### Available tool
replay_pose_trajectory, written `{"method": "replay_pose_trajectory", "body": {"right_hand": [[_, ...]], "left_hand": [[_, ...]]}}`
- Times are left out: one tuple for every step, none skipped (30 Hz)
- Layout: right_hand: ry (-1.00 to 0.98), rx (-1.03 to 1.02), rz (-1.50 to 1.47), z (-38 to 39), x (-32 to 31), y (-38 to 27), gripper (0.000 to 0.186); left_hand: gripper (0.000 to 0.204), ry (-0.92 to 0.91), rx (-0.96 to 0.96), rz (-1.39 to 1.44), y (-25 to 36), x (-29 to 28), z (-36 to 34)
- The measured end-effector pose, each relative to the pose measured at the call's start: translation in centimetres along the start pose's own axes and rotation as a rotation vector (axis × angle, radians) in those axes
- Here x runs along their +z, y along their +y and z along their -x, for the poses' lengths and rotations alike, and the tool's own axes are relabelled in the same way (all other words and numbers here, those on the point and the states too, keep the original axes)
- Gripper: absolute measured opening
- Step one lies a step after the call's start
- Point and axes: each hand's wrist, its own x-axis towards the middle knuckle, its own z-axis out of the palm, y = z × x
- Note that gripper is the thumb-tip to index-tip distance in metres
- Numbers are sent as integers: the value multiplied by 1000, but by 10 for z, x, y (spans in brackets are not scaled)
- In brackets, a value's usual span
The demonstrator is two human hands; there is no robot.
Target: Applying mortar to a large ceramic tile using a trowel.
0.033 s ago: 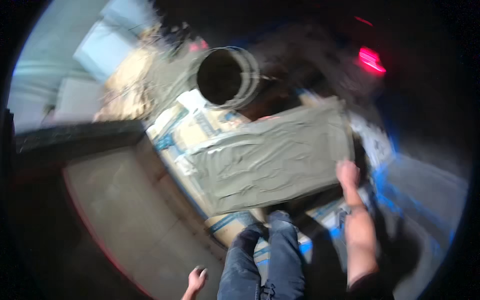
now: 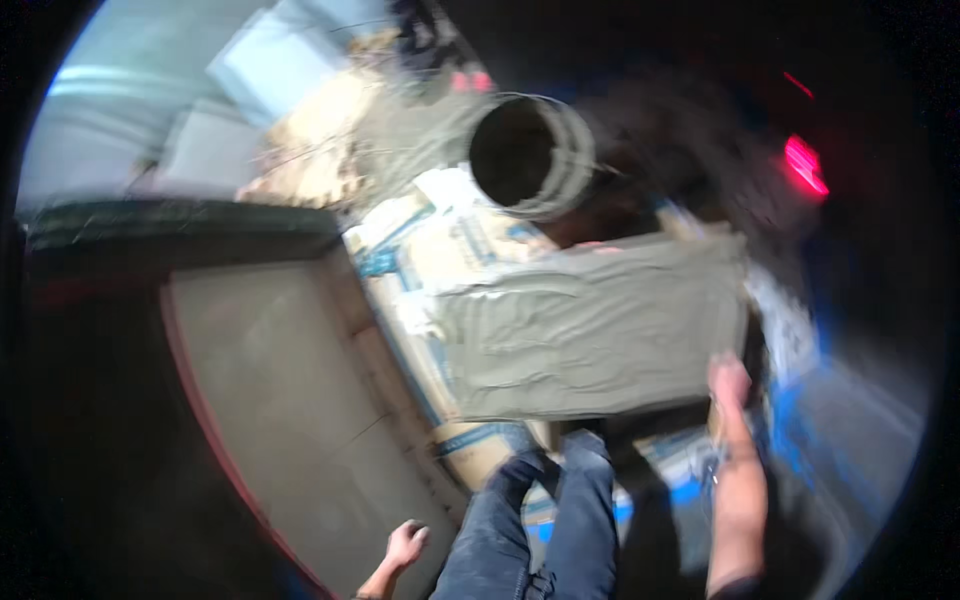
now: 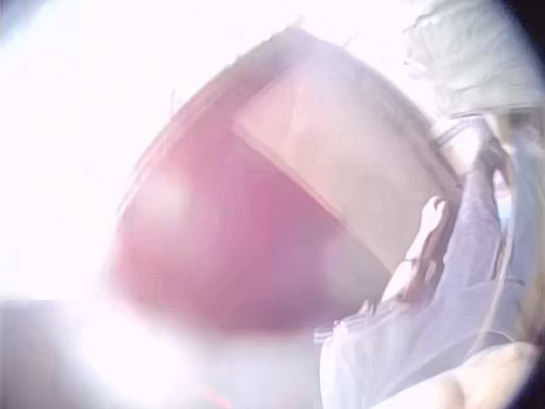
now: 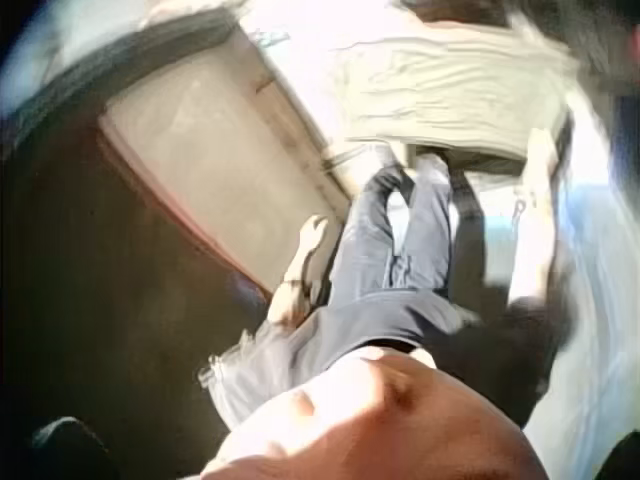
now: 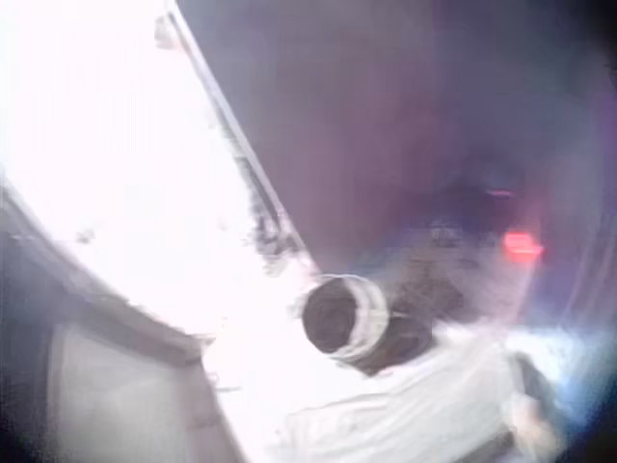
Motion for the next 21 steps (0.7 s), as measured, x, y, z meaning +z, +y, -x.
{"method": "replay_pose_trajectory", "body": {"right_hand": [[108, 41, -199, -7, -9, 23, 27], [-288, 432, -424, 17, 29, -94, 30], [171, 23, -204, 12, 1, -8, 31], [-125, 241, -259, 34, 18, -38, 28], [-253, 94, -130, 57, 25, -91, 25], [-336, 135, -169, 60, 11, -103, 25], [-155, 186, -325, 74, 5, -106, 25], [-193, -36, -88, 84, -6, -127, 22], [-222, -82, -30, 87, -17, -150, 25], [-471, -177, 202, 83, -40, -192, 32], [-442, -194, 223, 78, -61, -222, 32], [-426, -204, 248, 83, -81, -251, 33], [-409, -208, 275, 86, -100, -278, 35], [-396, -214, 297, 91, -113, -304, 36], [-386, -219, 319, 98, -124, -329, 37], [-376, -218, 341, 109, -135, -353, 38], [-370, -220, 360, 120, -141, -376, 39], [-367, -220, 381, 132, -145, -399, 41], [-363, -220, 408, 143, -151, -417, 42], [-362, -221, 436, 155, -155, -434, 43], [-363, -222, 466, 167, -159, -452, 45]], "left_hand": [[34, 12, 66, 62, 5, 15, -10], [34, 124, -73, 19, -10, -9, 34], [34, 88, 46, 106, 14, 5, 11], [33, 171, -28, 131, 0, -2, 32], [33, 226, -95, 182, -18, -13, 64], [34, 238, -93, 259, -21, -11, 77], [35, 292, -80, 299, -24, -8, 82], [34, 316, -124, 341, -37, -4, 95], [35, 357, -139, 371, -46, -5, 99], [35, 401, -199, 402, -61, 7, 118], [35, 379, -257, 497, -64, 11, 120], [36, 350, -315, 589, -71, 18, 119], [37, 367, -308, 546, -74, 19, 118], [37, 364, -295, 574, -80, 23, 115], [36, 361, -333, 611, -86, 29, 113], [36, 353, -369, 644, -94, 32, 109], [37, 351, -388, 663, -100, 31, 108], [38, 349, -377, 722, -115, 44, 103], [37, 346, -396, 734, -118, 47, 98], [37, 342, -419, 747, -122, 52, 95], [36, 318, -408, 735, -135, 50, 88]]}}
